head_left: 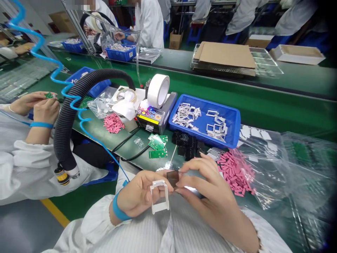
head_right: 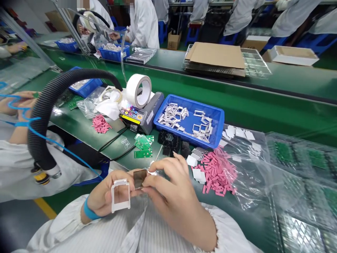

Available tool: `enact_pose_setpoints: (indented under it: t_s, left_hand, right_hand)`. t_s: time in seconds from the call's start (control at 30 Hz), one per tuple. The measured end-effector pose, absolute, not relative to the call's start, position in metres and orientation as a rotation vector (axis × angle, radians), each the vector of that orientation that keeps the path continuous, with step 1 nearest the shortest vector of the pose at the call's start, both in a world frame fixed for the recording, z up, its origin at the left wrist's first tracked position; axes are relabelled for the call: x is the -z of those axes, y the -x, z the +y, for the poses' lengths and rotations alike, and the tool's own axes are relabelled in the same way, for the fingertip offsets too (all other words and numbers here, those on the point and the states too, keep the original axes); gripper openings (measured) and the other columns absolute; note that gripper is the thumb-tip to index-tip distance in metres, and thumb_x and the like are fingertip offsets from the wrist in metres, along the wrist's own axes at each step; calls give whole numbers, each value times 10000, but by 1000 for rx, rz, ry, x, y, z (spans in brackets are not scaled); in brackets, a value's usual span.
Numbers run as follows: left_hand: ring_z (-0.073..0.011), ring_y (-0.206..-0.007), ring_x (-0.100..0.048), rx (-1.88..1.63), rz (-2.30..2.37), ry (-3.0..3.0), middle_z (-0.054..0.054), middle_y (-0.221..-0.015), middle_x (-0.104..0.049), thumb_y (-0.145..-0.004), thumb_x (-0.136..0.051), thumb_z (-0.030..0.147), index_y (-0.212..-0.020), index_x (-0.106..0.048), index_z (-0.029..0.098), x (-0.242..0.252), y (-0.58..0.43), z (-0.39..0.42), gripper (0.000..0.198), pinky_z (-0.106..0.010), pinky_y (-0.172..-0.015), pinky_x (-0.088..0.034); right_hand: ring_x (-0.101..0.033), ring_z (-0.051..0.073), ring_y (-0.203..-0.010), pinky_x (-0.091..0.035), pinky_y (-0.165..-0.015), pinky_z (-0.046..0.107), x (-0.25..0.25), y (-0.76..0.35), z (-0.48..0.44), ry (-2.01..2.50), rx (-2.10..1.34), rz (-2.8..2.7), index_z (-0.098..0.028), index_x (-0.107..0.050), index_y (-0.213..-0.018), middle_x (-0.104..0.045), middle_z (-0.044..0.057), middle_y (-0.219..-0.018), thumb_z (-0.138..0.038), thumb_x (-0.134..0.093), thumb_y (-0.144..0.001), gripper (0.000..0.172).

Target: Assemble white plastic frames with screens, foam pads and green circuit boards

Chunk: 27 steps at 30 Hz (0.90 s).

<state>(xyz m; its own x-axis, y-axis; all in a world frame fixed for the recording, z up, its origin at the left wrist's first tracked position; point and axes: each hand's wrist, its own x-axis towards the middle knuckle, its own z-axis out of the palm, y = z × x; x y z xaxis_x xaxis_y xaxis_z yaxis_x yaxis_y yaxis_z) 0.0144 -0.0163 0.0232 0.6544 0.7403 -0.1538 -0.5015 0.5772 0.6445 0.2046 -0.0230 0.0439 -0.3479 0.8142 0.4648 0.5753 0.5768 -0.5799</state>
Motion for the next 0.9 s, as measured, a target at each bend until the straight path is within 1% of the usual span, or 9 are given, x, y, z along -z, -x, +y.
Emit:
enact_pose_setpoints:
  t_s: [0.17,0.27,0.33,0.47,0.6,0.7,0.8,0.87,0.9]
  left_hand:
    - [-264,-1010,-589,-737,509,-662,-110,-1036,-633,-580,-783,484,-821,-750,160,-18,-14,-16,405,-385,-940,-409]
    - [-283,-1017,-605,-679,503,-600,-128,-1031,-661,-599,-776,473,-856,-744,142,-14,-12,-15,421,-429,-978,-391]
    - [-285,-1058,-604,-676,498,-528,-135,-1060,-677,-618,-773,451,-867,-740,133,-11,-9,-14,405,-445,-1033,-354]
    - [-279,-1100,-604,-759,507,-380,-128,-1058,-704,-648,-767,406,-831,-734,120,-4,0,-13,341,-450,-1087,-317]
    - [-286,-1086,-616,-755,475,-306,-121,-1059,-708,-651,-765,404,-815,-736,119,-2,4,-12,331,-469,-1087,-326]
    - [-291,-1106,-599,-736,464,-361,-128,-1067,-698,-640,-772,408,-826,-738,115,-5,2,-11,349,-464,-1078,-336]
    - [-283,-1116,-580,-731,460,-463,-122,-1115,-668,-629,-774,426,-860,-740,128,-7,-1,-10,379,-424,-1047,-366]
    - [-237,-1016,-609,-727,472,-499,-85,-1040,-672,-631,-771,428,-871,-739,139,-8,-3,-11,377,-343,-929,-447]
    - [-205,-936,-619,-726,475,-506,-62,-967,-670,-632,-771,423,-867,-738,142,-8,-3,-11,367,-297,-843,-473]
  right_hand:
    - [-551,178,-919,-321,-984,476,-44,-205,-22,1155,-551,-2115,-231,-576,-794,-556,30,-960,-122,-529,-852,132]
    - [-543,180,-884,-444,-814,376,-48,-208,-21,1152,-643,-1974,-226,-543,-779,-525,39,-913,-173,-500,-876,119]
    - [-540,173,-868,-457,-727,323,-43,-212,-21,1185,-632,-1786,-225,-523,-785,-512,41,-901,-194,-491,-889,113]
    - [-561,168,-844,-427,-769,341,1,-217,-21,1274,-460,-1903,-213,-538,-805,-586,35,-848,-183,-486,-901,113]
    - [-559,154,-681,-384,-726,352,38,-219,-16,1278,-441,-2271,-193,-594,-706,-623,20,-691,-233,-459,-925,260]
    - [-582,173,-771,-392,-717,339,17,-223,-11,1270,-455,-2252,-194,-619,-871,-662,53,-839,-319,-498,-913,179]
    - [-582,197,-883,-406,-757,355,-27,-218,-7,1102,-381,-2225,-178,-560,-1078,-664,91,-979,-460,-523,-882,346]
    - [-573,218,-917,-380,-841,412,-47,-207,-6,1045,-238,-2288,-174,-553,-1120,-675,93,-1014,-507,-552,-850,429]
    - [-571,223,-930,-348,-894,446,-53,-201,-5,1041,-165,-2322,-181,-567,-1108,-684,82,-1017,-476,-560,-856,387]
